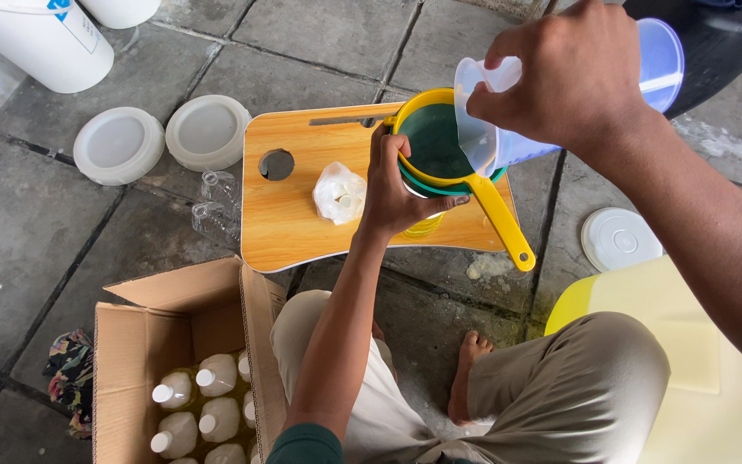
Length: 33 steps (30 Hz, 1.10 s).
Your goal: The person scoops a yellow liquid from a large white container using a measuring cup. They pour the liquid through a strainer into a plastic bottle, then cap the bottle and place it into a cardboard box.
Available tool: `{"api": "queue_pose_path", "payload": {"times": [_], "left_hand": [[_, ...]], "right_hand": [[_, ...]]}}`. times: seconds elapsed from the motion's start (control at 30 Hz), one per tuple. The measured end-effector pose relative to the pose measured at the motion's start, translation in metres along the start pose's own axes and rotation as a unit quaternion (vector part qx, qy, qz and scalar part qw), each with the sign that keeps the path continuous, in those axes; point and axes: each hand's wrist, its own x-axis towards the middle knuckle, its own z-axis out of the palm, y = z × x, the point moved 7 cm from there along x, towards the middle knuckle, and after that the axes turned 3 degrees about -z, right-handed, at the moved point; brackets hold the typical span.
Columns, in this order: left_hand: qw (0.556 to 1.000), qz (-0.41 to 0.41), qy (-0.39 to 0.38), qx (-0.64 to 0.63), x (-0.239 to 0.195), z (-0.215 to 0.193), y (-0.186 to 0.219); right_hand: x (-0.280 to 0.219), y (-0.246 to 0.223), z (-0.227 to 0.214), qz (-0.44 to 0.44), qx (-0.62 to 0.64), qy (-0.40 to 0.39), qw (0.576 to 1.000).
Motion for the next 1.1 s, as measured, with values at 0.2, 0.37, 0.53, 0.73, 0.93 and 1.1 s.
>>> {"api": "queue_pose_path", "payload": {"times": [0.2,0.37,0.53,0.73,0.93,1.1], "left_hand": [[1.000,-0.006,0.019,-0.020,0.003,-0.003,-0.004],[0.999,0.008,0.035,-0.020,0.004,-0.006,0.002],[0.999,0.002,0.043,-0.029,0.004,-0.006,0.001],[0.999,0.004,0.034,-0.011,0.004,-0.004,0.000],[1.000,-0.006,0.021,-0.009,0.003,-0.005,-0.006],[1.000,-0.019,0.016,-0.010,0.000,-0.005,-0.010]], "right_hand": [[-0.008,0.006,-0.003,-0.033,0.050,0.081,0.995],[-0.013,0.011,-0.004,-0.016,0.068,0.088,0.994],[-0.015,0.016,-0.006,-0.008,0.090,0.105,0.990],[-0.016,0.013,-0.004,-0.008,0.067,0.095,0.993],[-0.013,0.010,-0.002,-0.019,0.060,0.094,0.994],[-0.011,0.012,0.001,-0.013,0.077,0.087,0.993]]}}
